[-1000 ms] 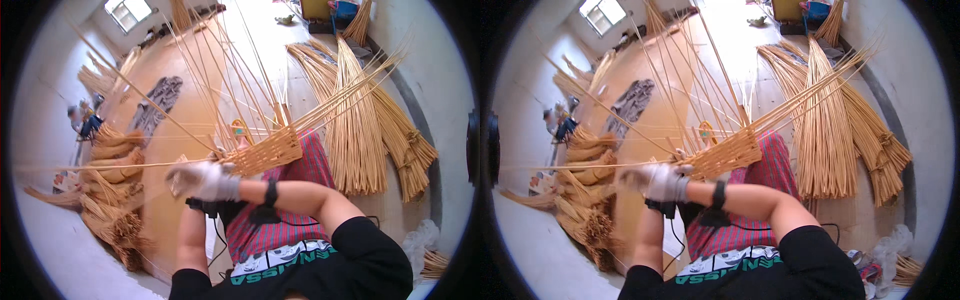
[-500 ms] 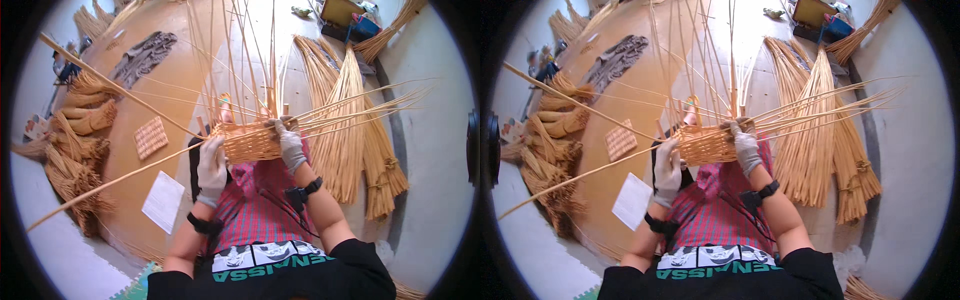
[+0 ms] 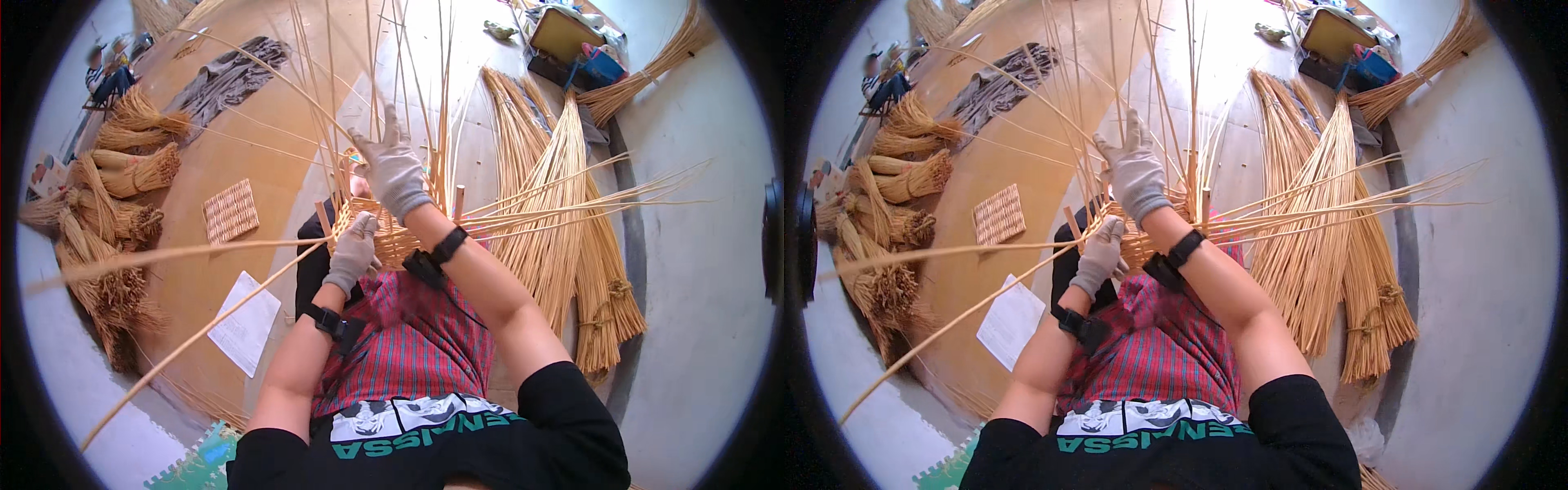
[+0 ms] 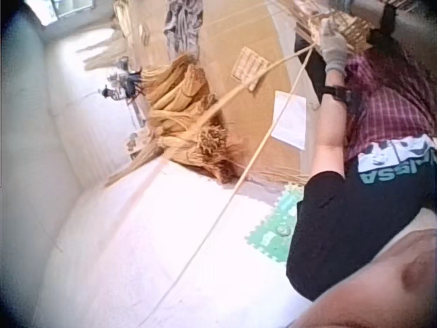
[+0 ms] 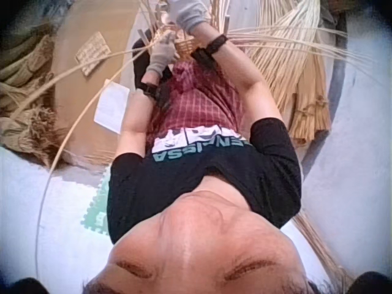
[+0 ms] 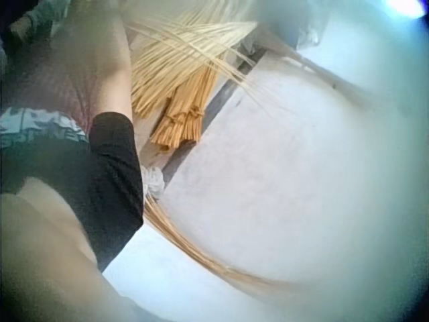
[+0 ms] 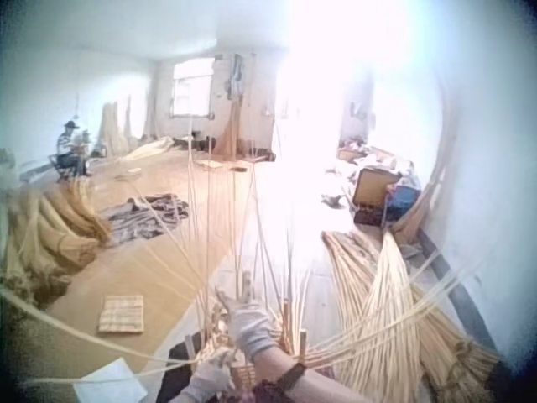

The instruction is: The recorder is weaving a wicker basket using long thin strips of wood or cane.

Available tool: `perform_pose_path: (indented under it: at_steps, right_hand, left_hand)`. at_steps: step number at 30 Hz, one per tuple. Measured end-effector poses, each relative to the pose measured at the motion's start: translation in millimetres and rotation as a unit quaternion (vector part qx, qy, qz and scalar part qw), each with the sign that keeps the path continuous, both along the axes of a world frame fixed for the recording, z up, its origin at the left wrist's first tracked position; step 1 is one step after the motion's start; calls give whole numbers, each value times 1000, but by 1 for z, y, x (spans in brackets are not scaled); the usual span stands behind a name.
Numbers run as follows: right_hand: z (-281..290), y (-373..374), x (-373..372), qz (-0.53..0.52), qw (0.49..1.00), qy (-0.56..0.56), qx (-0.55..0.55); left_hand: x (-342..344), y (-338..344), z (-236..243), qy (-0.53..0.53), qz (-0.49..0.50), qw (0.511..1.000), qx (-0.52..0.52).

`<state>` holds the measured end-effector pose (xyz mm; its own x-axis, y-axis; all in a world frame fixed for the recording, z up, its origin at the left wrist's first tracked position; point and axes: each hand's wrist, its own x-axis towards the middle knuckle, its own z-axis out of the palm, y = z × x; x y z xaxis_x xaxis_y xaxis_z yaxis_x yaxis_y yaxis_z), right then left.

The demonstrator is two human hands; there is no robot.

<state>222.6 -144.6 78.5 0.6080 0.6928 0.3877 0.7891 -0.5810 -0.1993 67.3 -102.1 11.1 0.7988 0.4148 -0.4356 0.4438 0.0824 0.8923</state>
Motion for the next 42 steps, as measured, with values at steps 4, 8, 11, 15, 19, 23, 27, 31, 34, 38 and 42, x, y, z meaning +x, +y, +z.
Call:
perform_pose_path:
  at_steps: [4,8,11,15,19,23,27,31,34,38,42]
  right_hand:
    - [28,-8,-2,-46,990,122,58]
    - [23,-78,-18,121,604,423,664]
    - [-25,-128,-48,14,791,333,513]
    - [-51,-152,-74,-39,766,330,550]
    - [-16,-143,-81,141,750,391,515]
    - [9,-165,-54,-149,729,379,550]
    - [-6,-201,-38,-212,725,464,463]
    - [-2,-171,-17,-77,810,383,437]
    - [20,-122,16,58,900,320,291]
    - [28,-121,35,-224,958,162,78]
    - [29,-170,54,-59,974,-213,53]
  left_hand:
    - [2,3,-2,-5,-18,999,-47]
    - [4,8,-1,-49,10,991,-125]
    - [5,15,4,-19,0,999,-50]
    - [6,14,9,-20,-5,999,-51]
    - [4,11,17,-9,36,999,-10]
    - [14,10,35,-41,16,995,86]
    - [32,-17,42,-374,181,838,354]
    - [49,-38,27,-17,-117,993,18]
    - [51,-43,16,-20,-81,996,-12]
    - [44,-37,21,4,-34,999,-28]
    - [33,-41,41,-116,-30,970,213]
